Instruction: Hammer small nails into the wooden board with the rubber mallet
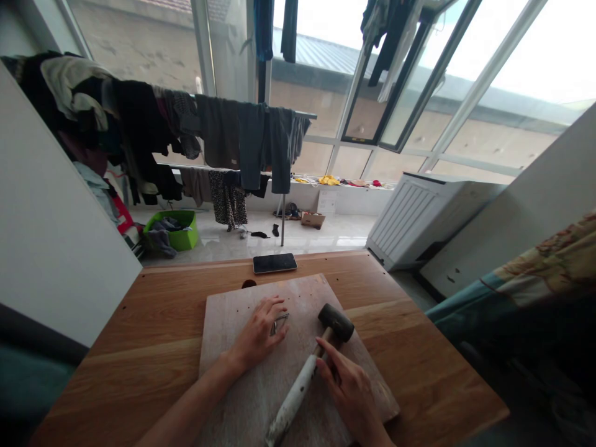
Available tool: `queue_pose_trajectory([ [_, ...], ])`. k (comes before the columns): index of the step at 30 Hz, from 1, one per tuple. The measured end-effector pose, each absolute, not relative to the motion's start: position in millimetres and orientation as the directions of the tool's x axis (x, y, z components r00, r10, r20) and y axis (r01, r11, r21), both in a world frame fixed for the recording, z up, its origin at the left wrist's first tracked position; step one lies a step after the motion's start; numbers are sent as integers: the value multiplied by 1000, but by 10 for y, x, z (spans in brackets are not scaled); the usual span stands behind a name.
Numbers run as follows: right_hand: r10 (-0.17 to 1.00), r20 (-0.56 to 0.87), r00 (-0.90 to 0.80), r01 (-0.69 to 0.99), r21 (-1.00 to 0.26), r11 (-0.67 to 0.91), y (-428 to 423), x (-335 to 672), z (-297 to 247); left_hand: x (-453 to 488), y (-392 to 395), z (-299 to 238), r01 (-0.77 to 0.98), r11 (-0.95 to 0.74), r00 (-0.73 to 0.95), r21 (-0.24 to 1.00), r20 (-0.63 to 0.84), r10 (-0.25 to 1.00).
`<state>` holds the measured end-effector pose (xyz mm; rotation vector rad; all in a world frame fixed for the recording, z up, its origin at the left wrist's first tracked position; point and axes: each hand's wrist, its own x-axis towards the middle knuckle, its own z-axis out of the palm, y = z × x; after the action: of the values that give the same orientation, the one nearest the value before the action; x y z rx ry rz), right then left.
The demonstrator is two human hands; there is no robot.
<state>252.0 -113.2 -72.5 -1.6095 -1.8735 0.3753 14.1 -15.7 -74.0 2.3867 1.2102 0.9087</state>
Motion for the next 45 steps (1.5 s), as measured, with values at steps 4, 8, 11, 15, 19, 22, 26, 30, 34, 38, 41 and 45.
queue_pose_trajectory([
  [4, 952, 297, -70, 774, -586, 240, -1134, 2527, -728, 142, -170, -741, 655, -593, 472, 469, 359, 805],
  [8, 943, 313, -111, 762, -582, 283, -1133, 2554, -771, 149, -190, -720, 666, -607, 483, 435, 369, 794],
  [11, 943, 313, -108, 746, -602, 285, -1140, 2544, -788, 149, -207, -694, 665, -609, 478, 433, 380, 792],
  [15, 947, 309, -90, 724, -632, 275, -1145, 2509, -774, 142, -216, -670, 672, -599, 480, 435, 360, 800],
  [19, 940, 323, -112, 726, -619, 299, -1144, 2513, -749, 128, -222, -644, 673, -597, 482, 437, 353, 802],
  [22, 934, 322, -156, 720, -610, 331, -1150, 2525, -752, 117, -230, -616, 673, -598, 486, 436, 348, 802],
  [26, 925, 349, -151, 727, -595, 343, -1169, 2491, -815, 103, -249, -588, 673, -600, 493, 433, 342, 800],
  [30, 891, 410, -196, 735, -540, 410, -1186, 2408, -902, 65, -282, -618, 679, -604, 496, 418, 346, 796],
  [34, 878, 436, -198, 766, -490, 416, -1190, 2337, -973, 0, -316, -696, 697, -583, 475, 417, 340, 811],
  [38, 881, 437, -181, 774, -489, 401, -1189, 2319, -1032, -30, -314, -756, 694, -576, 467, 432, 339, 817],
  [41, 881, 439, -174, 766, -503, 402, -1184, 2324, -1067, -28, -297, -765, 681, -587, 468, 437, 357, 808],
  [45, 895, 432, -106, 763, -542, 352, -1153, 2338, -1069, -22, -285, -728, 684, -576, 466, 447, 340, 817],
])
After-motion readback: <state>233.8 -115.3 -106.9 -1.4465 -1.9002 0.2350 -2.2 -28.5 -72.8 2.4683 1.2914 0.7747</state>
